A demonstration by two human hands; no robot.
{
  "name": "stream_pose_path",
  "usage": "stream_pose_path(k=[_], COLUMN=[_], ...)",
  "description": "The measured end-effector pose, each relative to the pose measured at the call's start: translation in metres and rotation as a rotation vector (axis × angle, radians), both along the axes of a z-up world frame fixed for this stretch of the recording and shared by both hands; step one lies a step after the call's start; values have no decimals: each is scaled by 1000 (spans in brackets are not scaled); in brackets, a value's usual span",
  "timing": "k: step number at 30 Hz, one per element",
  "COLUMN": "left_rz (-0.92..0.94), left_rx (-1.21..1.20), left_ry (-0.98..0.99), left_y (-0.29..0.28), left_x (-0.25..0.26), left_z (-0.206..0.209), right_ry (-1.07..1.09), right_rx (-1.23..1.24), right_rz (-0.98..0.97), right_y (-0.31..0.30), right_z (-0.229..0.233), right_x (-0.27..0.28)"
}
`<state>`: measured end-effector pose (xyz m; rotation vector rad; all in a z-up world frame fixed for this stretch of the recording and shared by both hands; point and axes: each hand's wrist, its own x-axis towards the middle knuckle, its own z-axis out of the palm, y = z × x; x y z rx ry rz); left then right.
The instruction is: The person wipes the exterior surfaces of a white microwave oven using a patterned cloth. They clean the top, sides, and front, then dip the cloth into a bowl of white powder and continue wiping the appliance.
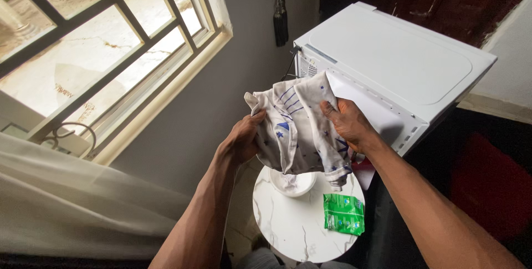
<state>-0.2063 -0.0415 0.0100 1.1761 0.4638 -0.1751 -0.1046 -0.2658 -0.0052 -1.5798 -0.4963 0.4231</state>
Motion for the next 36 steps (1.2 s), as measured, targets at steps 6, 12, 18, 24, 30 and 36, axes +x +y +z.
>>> stream_pose_path(k=[6,12,18,24,30,36], left_rz=[-85,-217,-157,-212,-143,-154], left_rx=[-347,16,22,-8,-5,-269], left_ry=[-48,-13,-362,-358,-83,-230], left_y=[19,27,40,54,74,113], left_x=[16,34,34,29,32,39], left_z=[-20,-44,-47,-25,-14,-30], right_ry=[350,272,-220,155,533,608], right_rx=[81,-69,-359,-348,199,259], right_rz=[-97,19,-147,-259,-101,-250], right_y=[25,57,78,85,80,56], right_z=[34,47,18,-4,-21,-35], right_x=[-6,-16,-17,-21,-22,-5])
